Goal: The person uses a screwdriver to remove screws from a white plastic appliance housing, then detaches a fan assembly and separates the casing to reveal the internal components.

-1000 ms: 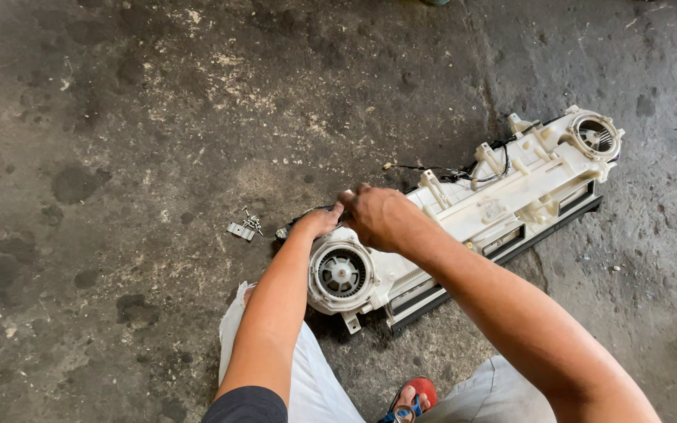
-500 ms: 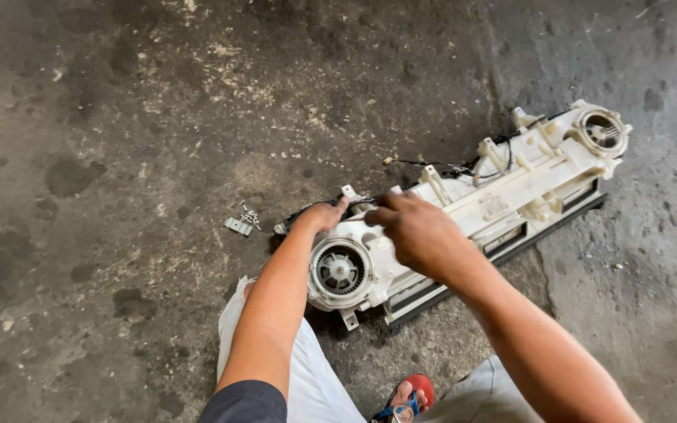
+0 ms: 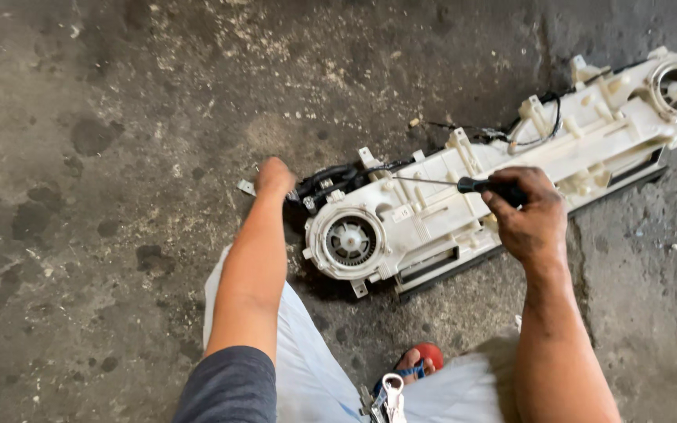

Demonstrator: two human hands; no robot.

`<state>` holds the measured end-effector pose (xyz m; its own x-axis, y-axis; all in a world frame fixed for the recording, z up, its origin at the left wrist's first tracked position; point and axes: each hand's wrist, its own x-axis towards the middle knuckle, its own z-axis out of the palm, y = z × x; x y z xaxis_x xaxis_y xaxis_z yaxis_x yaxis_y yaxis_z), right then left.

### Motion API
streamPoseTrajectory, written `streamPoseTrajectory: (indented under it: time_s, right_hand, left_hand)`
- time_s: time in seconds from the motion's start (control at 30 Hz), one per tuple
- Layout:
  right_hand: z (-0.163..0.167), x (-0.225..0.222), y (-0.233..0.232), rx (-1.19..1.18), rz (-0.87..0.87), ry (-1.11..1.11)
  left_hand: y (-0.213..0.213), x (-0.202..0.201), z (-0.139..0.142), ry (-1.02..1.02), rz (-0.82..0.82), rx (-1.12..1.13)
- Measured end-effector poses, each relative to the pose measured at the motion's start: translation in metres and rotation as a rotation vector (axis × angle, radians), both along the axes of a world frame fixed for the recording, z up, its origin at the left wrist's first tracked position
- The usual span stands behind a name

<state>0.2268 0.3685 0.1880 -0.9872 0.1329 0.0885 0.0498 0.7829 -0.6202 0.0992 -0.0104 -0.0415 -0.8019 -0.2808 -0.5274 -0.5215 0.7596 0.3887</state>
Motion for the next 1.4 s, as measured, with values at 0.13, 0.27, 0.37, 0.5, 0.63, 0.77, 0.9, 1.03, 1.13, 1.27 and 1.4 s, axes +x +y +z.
streamPoseTrajectory:
  time_s: [0.13,0.27,0.37,0.5,0.63,0.77,0.9,1.03,1.13,1.27,1.4]
  right_hand:
    - [-0.002,-0.004,0.0,-0.038,-0.039,-0.076]
    - [0.002,-0.01,-0.002,-0.059,-0.034,-0.092]
    - [0.002,-0.011,0.001,-0.058,-0.048,-0.106]
    - [0.0,-0.014,0.007,-0.06,-0.045,-0.082]
    - [-0.004,-0.014,0.01,-0.122,-0.004,-0.006]
    - [-0.008,-0.008,0.02,-0.111,0.04,0.058]
    - [-0.012,-0.003,0.038,-0.167,0.033,0.128]
    - [-0.013,0.004,0.05,-0.198,-0.018,0.18]
    - [-0.008,0.005,0.054,-0.182,-0.048,0.284]
    - [-0.002,0.007,0.052,-0.242,-0.088,0.255]
    - [-0.003,0.003,0.051,-0.218,-0.053,0.286]
  left_hand:
    - [0.0,0.008,0.026,-0.053,-0.058,-0.134]
    - [0.024,0.015,0.049,-0.285,-0.29,0.055]
    - [0.041,0.036,0.041,-0.464,-0.427,0.028]
    - [0.058,0.056,0.003,-0.349,-0.586,-0.176]
    - [0.059,0.085,-0.021,-0.469,-0.744,-0.04]
    - [0.056,0.091,-0.011,-0.564,-0.264,0.151]
    - [0.045,0.058,0.038,-0.337,-0.247,-0.045]
    - [0.041,0.036,0.078,-0.024,-0.142,-0.108]
    - [0.038,0.024,0.091,0.115,-0.152,-0.115]
    - [0.038,0.033,0.093,0.038,-0.236,-0.112]
    - [0.037,0.037,0.089,0.043,-0.179,-0.121]
